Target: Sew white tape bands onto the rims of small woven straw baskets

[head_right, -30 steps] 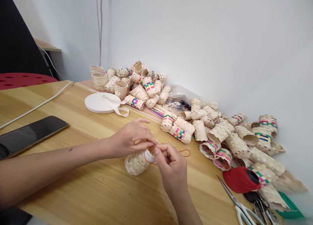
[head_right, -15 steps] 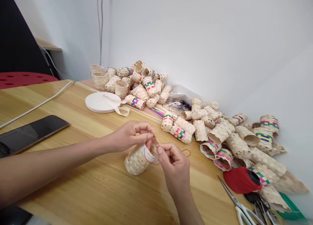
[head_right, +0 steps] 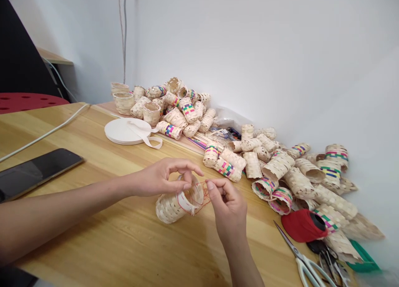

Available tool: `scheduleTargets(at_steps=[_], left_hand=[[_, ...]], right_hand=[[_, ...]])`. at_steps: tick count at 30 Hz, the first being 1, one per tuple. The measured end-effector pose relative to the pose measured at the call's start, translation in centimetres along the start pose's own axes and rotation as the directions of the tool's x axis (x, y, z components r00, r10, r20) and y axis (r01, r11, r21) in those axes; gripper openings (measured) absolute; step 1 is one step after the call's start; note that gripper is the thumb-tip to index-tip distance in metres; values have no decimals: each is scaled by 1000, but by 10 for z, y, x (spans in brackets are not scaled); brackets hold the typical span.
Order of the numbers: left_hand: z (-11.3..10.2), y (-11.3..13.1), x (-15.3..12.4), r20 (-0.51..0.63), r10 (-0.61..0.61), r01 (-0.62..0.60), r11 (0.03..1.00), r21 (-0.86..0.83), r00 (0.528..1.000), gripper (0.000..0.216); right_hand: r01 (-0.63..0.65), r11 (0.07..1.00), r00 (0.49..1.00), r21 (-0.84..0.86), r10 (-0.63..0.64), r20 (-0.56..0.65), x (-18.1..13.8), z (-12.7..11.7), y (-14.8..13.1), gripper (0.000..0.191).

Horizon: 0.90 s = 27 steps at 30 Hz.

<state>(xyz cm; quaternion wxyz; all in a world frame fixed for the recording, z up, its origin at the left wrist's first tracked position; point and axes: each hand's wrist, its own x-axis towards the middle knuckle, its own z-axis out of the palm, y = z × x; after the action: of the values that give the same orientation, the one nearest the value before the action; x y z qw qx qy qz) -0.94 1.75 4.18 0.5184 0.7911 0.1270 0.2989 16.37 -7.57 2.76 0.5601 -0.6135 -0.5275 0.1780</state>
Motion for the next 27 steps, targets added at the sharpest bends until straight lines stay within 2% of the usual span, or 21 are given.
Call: scheduleTargets(at_steps=[6,10,14,17,19,21,24,27], left_hand=[[0,-3,0,10,9,-9,1000,23,1000,41],[-2,-5,0,25,22,-22,1000,-2,999,36],[-7,-7,1,118,35,-18,990,-136,992,33],[-12,-7,1,172,40,-11,986,-166,984,33],[-13,-7,1,190,42,-15,990,-140,981,33],[-13,-7,1,195,45,-25,994,-104,980,34],[-14,-8,2,181,29,-20,999,-50,983,34],[-18,-12,3,170,22,-18,999,-28,985,30]], right_hand=[[7,1000,992,-2,-8,-122,6,-8,7,28],[7,1000,993,-16,-9,-118,9,-9,10,29],[-36,997,995,-61,31,-90,12,-10,12,33],[33,991,996,-130,-43,-72,11,-15,8,35],[123,978,992,-170,-123,7,8,-18,5,31],[223,954,966,-199,-189,179,5,-20,3,29],[387,891,863,-236,-260,433,4,-19,3,26],[492,831,799,-261,-312,514,5,-17,5,20]])
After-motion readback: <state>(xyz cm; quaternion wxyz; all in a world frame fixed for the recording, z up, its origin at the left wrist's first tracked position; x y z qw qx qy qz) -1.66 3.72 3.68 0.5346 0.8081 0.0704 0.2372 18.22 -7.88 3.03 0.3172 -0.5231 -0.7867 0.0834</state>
